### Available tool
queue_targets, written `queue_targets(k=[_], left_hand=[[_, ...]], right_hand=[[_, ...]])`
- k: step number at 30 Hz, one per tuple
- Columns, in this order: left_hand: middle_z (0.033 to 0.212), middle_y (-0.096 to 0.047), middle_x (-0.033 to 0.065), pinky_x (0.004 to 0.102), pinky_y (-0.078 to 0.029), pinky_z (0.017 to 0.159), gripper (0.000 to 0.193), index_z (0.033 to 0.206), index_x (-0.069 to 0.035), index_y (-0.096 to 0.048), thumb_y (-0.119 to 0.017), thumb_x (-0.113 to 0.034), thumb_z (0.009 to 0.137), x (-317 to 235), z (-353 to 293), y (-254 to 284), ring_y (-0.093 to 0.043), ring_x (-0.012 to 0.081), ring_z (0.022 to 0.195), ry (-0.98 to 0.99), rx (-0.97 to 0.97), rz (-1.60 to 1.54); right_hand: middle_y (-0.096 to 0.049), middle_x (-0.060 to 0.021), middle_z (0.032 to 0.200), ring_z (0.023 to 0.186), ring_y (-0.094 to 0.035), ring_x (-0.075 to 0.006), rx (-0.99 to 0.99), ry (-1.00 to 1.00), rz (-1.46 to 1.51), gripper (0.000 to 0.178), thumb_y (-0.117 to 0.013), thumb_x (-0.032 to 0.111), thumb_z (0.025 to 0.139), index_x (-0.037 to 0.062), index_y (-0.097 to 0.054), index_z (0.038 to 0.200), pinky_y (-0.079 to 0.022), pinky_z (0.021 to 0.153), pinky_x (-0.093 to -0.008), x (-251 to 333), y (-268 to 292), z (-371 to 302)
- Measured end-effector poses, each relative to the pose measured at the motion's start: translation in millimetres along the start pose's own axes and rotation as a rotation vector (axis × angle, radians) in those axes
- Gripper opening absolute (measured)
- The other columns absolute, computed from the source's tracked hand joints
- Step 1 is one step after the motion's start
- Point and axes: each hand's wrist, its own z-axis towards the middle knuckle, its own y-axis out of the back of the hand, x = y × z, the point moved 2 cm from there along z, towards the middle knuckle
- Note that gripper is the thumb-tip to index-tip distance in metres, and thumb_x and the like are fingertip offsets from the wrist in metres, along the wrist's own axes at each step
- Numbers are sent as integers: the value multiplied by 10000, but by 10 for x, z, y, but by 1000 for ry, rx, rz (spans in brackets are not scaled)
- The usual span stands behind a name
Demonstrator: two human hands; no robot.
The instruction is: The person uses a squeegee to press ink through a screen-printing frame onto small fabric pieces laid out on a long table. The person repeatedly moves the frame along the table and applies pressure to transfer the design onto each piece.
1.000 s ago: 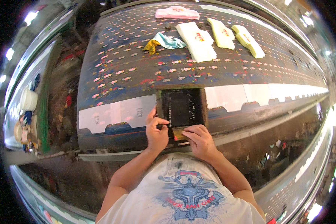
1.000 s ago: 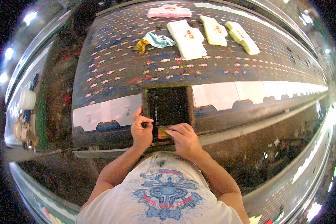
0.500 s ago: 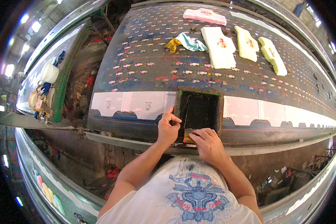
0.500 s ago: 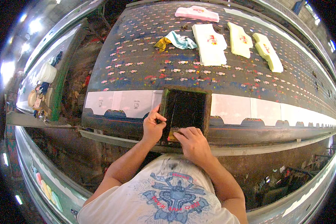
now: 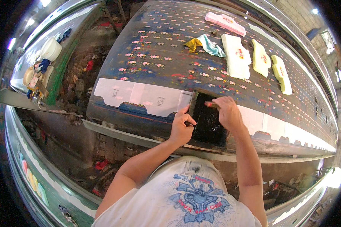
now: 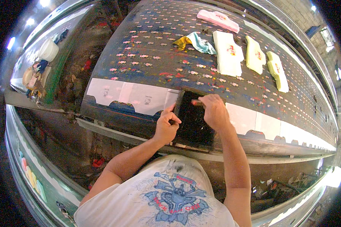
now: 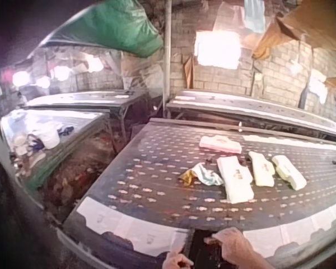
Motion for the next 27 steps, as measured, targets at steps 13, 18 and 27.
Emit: queue_targets(k=[13,18,27], left_hand=[[1695,-577,336,514,-468,1222,230,888,-78,-769,-746,134,802,-21,8,8,-596,481,1483,-61,-20,38],[1710,-568,330,519,-442,1282,204,894,-70,-765,-749,125,839,-27,36,45,-542,475,1599,-21,21,52],[1720,-563,311,516,-368,1339,223,875,-53,-740,-724,168,848,-329,-19,-210,-532,440,1617,-129,-4,69]], right_hand=[[-782,-98,1226,1114,-707,-349,-11,-7,-85,487,-689,-22,888,86,-826,1343,-568,1018,-482,758,-253,-969],[-761,-102,1245,1190,-691,-339,-24,-39,-7,455,-756,33,896,76,-819,1345,-558,1059,-479,844,-253,-1200],[-776,-137,1267,1168,-728,-380,-277,-51,248,403,-808,-64,880,28,-821,1273,-602,1019,-496,527,-101,-1602]])
